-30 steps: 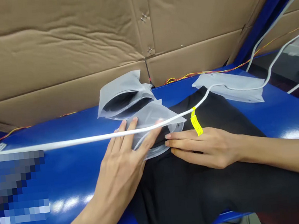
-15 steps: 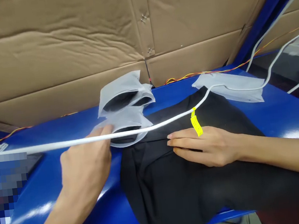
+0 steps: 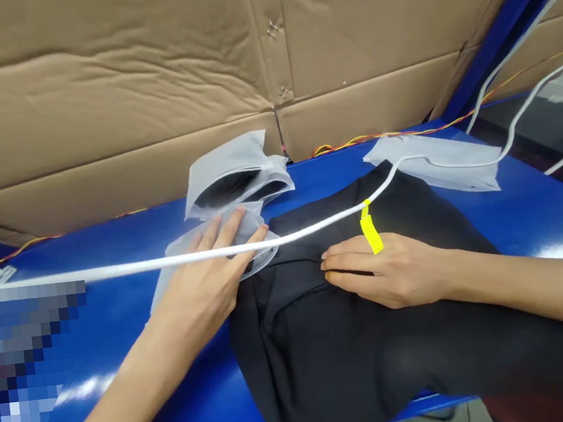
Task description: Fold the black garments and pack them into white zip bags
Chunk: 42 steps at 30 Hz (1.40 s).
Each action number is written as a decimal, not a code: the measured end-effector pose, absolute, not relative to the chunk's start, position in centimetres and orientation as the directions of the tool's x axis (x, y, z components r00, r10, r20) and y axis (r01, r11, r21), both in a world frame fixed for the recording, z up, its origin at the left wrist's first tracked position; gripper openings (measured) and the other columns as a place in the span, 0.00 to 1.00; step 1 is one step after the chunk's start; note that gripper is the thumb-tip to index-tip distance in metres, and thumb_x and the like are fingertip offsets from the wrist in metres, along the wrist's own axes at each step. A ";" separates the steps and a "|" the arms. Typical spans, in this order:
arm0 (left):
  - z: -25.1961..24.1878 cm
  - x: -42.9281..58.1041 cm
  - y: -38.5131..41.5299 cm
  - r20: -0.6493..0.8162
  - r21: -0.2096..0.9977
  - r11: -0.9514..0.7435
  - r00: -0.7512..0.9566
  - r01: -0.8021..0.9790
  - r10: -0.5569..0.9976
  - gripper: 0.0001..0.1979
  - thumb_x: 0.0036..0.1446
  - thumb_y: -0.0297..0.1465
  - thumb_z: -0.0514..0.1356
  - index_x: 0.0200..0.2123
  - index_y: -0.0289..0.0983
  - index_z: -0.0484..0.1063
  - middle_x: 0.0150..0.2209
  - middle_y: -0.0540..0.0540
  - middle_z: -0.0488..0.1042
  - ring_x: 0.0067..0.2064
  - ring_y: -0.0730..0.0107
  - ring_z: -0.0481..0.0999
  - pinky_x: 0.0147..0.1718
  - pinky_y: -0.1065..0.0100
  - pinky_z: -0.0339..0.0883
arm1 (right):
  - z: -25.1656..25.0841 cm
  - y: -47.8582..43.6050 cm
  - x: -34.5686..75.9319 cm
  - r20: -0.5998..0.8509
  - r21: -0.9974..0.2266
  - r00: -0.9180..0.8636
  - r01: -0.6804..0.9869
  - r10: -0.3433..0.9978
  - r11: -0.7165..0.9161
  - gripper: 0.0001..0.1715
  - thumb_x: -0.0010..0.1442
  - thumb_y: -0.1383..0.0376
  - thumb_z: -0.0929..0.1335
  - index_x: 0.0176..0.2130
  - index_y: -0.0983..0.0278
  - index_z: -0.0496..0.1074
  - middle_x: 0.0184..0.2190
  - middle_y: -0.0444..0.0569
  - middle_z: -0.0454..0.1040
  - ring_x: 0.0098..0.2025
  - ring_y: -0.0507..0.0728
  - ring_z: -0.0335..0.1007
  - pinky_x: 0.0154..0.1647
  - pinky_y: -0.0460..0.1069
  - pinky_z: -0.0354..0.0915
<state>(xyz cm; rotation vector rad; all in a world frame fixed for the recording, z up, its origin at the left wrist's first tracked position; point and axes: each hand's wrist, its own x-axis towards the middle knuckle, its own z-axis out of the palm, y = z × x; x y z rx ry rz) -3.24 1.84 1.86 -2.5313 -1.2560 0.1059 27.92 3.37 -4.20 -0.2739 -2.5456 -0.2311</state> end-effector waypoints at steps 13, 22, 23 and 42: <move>1.7 -4.1 1.5 0.188 -0.361 -0.096 0.173 0.928 0.967 0.31 0.69 0.25 0.52 0.74 0.29 0.61 0.71 0.14 0.60 0.63 0.19 0.75 0.50 0.33 0.78 | -4.4 3.4 28.0 0.537 0.074 -0.829 0.230 0.156 0.970 0.15 0.72 0.74 0.61 0.47 0.69 0.77 0.45 0.57 0.82 0.50 0.57 0.80 0.52 0.51 0.77; 3.0 -5.6 3.2 0.137 -0.432 -0.063 0.135 0.899 0.981 0.30 0.76 0.34 0.46 0.73 0.22 0.56 0.70 0.06 0.56 0.64 0.17 0.73 0.50 0.34 0.77 | -4.1 3.2 28.0 0.526 0.058 -0.829 0.261 0.192 0.964 0.16 0.71 0.75 0.61 0.47 0.68 0.77 0.47 0.56 0.83 0.49 0.57 0.81 0.52 0.51 0.78; 3.0 -5.0 3.0 0.162 -0.428 -0.073 0.156 0.901 0.974 0.30 0.76 0.35 0.48 0.71 0.20 0.58 0.70 0.07 0.57 0.67 0.17 0.69 0.54 0.33 0.74 | -4.1 3.3 28.1 0.525 0.061 -0.829 0.266 0.195 0.962 0.16 0.71 0.75 0.61 0.47 0.68 0.78 0.47 0.55 0.83 0.49 0.57 0.81 0.53 0.51 0.79; 0.9 1.0 -2.4 -0.069 0.436 -0.865 0.968 0.248 0.243 0.19 0.56 0.31 0.69 0.27 0.41 0.58 0.26 0.53 0.70 0.26 0.68 0.66 0.28 0.63 0.59 | -0.7 1.2 29.6 0.497 0.072 -0.867 0.091 0.043 0.993 0.14 0.69 0.69 0.66 0.31 0.64 0.76 0.26 0.47 0.73 0.26 0.54 0.65 0.26 0.52 0.63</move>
